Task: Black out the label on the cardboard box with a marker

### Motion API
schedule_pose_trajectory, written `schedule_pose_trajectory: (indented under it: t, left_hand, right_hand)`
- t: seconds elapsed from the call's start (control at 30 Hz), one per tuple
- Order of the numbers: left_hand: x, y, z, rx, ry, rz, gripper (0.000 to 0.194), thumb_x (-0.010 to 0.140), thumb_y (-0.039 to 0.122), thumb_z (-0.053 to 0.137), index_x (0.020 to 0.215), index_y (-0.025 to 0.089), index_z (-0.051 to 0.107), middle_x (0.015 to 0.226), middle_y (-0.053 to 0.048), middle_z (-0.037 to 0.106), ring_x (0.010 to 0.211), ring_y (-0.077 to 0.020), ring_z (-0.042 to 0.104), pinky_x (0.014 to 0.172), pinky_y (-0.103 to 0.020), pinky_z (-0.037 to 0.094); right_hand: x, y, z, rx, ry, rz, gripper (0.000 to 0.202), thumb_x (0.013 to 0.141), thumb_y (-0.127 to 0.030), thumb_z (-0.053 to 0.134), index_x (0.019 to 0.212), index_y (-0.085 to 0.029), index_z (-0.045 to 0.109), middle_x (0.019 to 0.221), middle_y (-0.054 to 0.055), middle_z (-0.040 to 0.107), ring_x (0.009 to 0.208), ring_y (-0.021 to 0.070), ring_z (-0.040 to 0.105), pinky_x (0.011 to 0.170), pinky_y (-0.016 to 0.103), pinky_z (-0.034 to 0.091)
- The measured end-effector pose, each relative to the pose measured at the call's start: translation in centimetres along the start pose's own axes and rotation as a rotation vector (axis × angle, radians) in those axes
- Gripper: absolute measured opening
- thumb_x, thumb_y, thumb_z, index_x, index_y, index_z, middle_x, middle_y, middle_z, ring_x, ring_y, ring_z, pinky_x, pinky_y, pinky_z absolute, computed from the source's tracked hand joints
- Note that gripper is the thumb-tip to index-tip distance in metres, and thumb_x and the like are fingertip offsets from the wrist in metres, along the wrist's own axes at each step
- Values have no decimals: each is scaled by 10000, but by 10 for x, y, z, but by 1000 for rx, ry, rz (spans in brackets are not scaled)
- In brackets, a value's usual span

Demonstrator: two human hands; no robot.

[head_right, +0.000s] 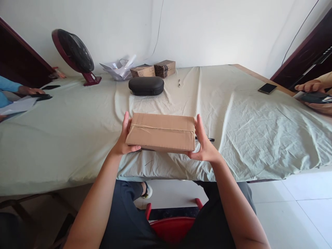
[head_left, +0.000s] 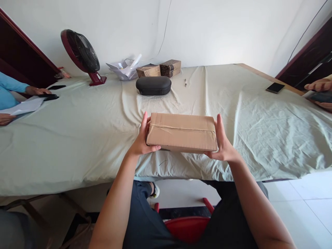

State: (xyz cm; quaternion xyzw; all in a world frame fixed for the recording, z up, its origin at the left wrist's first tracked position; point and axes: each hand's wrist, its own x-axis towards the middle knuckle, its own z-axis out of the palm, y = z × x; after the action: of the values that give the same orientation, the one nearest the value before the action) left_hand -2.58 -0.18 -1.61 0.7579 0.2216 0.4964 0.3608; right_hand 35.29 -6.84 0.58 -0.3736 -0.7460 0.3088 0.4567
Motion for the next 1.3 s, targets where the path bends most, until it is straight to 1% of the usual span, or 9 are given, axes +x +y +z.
schedule_pose_trajectory:
  t: [0.2, 0.37, 0.57, 0.73, 0.87, 1.0, 1.1, 1.2, 1.3]
  left_hand:
    - [3, 13, 6, -142, 84, -165, 1343, 726, 858, 818, 1765, 408, 94, 1548, -133, 528, 1464, -367, 557, 1265, -560, 438]
    - [8, 10, 12, -325, 234, -182, 1398, 622, 1094, 592, 1752, 454, 74, 1695, -143, 488, 1584, -383, 477, 1225, -566, 487]
    - [2, -8, 38, -239, 82, -221, 1563, 582, 859, 913, 1741, 398, -28, 1707, -226, 454, 1522, -407, 562, 1207, -611, 502]
    - [-4, 5, 52, -58, 58, -239, 1365, 610, 661, 1008, 1686, 234, 284, 1578, -259, 556, 1495, -458, 563, 1223, -682, 470]
    - [0, 7, 46, -26, -62, -199, 1410, 591, 776, 962, 1712, 263, 279, 1652, -248, 507, 1527, -444, 534, 1259, -633, 449]
    - [5, -4, 29, 187, -64, -476, 1243, 774, 1081, 382, 1702, 255, 380, 1762, -185, 402, 1652, -406, 366, 1344, -578, 328]
    - [6, -6, 19, 613, 52, -818, 988, 924, 775, 605, 1673, 152, 447, 1804, -253, 270, 1698, -498, 157, 1371, -663, 124]
    - [7, -1, 16, 1022, -27, -1093, 908, 958, 516, 670, 1729, 162, 347, 1795, -285, 254, 1642, -519, 293, 1311, -622, 303]
    - [10, 2, 10, 1112, -119, -1108, 830, 1002, 457, 602, 1745, 227, 315, 1761, -233, 356, 1564, -448, 449, 1248, -509, 426]
  right_hand:
    - [3, -3, -3, 6, 44, 52, 1247, 673, -765, 897, 1715, -369, 338, 1757, 96, 409, 1643, 456, 362, 1299, 633, 427]
    - [4, 16, 18, 266, 288, 184, 1099, 666, -915, 732, 1576, -350, 486, 1522, 132, 619, 1415, 442, 601, 1121, 622, 578]
    - [5, 28, 43, 408, 102, 312, 1027, 694, -767, 835, 1544, -339, 452, 1457, 147, 653, 1332, 407, 650, 1010, 589, 641]
    - [4, 29, 31, 246, -39, 241, 1110, 698, -588, 948, 1611, -326, 374, 1558, 142, 597, 1449, 397, 600, 1162, 572, 584]
    - [0, 35, 27, 202, -45, 278, 1077, 578, -628, 1000, 1497, -274, 564, 1460, 168, 669, 1396, 467, 631, 1136, 618, 588]
    - [-2, 45, 34, 327, 117, 350, 1082, 578, -760, 932, 1477, -270, 583, 1402, 160, 711, 1370, 443, 642, 1164, 633, 551]
    - [0, 50, 39, 406, 209, 400, 1075, 602, -777, 906, 1499, -299, 558, 1434, 143, 707, 1370, 413, 644, 1189, 619, 532]
    - [1, 52, 40, 423, 229, 396, 1092, 598, -737, 926, 1526, -320, 531, 1536, 129, 646, 1433, 413, 602, 1230, 603, 503]
    - [1, 52, 39, 403, 214, 358, 1130, 612, -688, 945, 1576, -329, 477, 1625, 108, 578, 1509, 412, 538, 1272, 582, 467]
